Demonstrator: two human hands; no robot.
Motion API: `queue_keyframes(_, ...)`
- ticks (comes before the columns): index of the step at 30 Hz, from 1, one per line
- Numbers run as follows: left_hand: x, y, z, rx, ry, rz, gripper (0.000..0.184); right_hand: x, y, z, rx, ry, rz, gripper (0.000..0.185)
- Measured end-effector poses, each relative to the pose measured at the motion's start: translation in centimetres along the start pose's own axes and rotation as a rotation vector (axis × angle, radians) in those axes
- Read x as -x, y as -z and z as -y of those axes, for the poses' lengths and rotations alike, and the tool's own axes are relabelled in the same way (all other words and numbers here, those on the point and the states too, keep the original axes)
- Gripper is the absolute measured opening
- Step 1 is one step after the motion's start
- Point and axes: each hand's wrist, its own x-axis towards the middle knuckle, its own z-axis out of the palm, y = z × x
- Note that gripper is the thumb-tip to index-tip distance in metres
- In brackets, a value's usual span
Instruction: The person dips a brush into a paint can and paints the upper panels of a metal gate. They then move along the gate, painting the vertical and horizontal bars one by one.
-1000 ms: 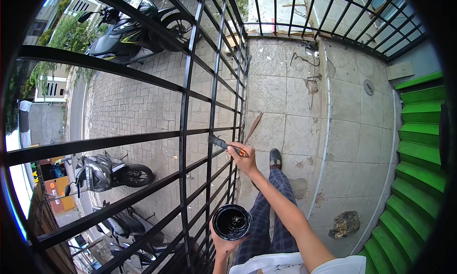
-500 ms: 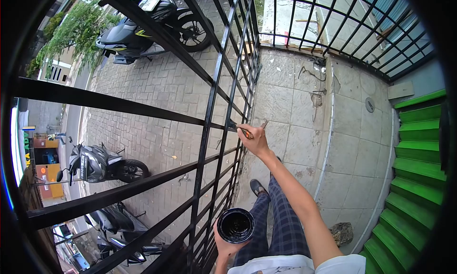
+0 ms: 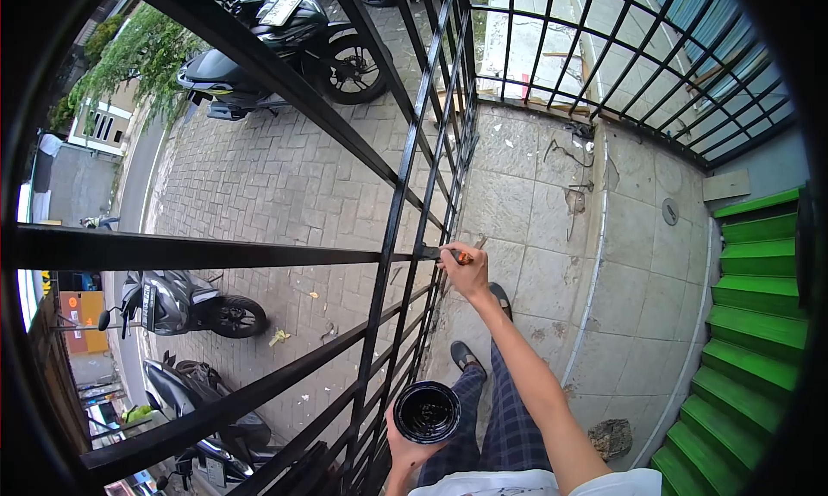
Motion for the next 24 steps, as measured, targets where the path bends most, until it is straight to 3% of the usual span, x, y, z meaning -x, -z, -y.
queue_keyframes(1, -0.4, -0.2, -0.3, -0.034, 0.004, -0.008, 0.103, 0.5, -0.1, 0.1, -0.037, -0.014, -0.044, 0.015)
queue_keyframes(4, -1.7, -1.3, -1.4, -0.062, 0.041, -0.003, 0.105, 1.8, -0.3, -0.7, 0.086, 0.034, 0.110, 0.016)
queue_keyframes(5, -2.1, -1.7, -1.6, -0.047, 0.029, -0.011, 0.105, 1.6, 0.2, -0.5, -0.112, -0.171, 0.142, 0.015)
queue_keyframes(8, -3.0, -2.4, -2.7, -0.007, 0.008, -0.016, 0.105, 1.2, 0.5, -0.3, -0.045, -0.062, 0.019, 0.016)
queue_keyframes(10, -3.5, -3.1, -3.3, -0.015, 0.010, -0.016, 0.105, 1.6, 0.4, -0.5, 0.117, -0.001, 0.202, 0.018)
queue_keyframes(12, -4.0, -3.5, -3.6, -0.072, 0.024, -0.030, 0.106, 1.0, 0.7, -0.4, 0.030, -0.114, 0.250, 0.018)
queue_keyframes(15, -4.3, -4.0, -4.2, -0.068, 0.027, -0.069, 0.107, 0.4, 0.5, -0.2, -0.004, -0.097, 0.105, 0.018)
queue_keyframes(19, -4.3, -4.4, -4.0, -0.062, 0.030, -0.096, 0.108, -0.4, 1.1, -0.7, -0.028, -0.053, 0.210, 0.013)
queue_keyframes(23, -4.3, -5.1, -3.7, -0.039, 0.042, -0.125, 0.109, -3.3, 1.1, 0.4, -0.024, 0.006, -0.029, 0.013)
queue_keyframes(24, -4.4, -5.4, -3.7, -0.025, 0.053, -0.125, 0.109, -3.3, 1.3, 0.1, 0.023, 0.038, 0.066, 0.013)
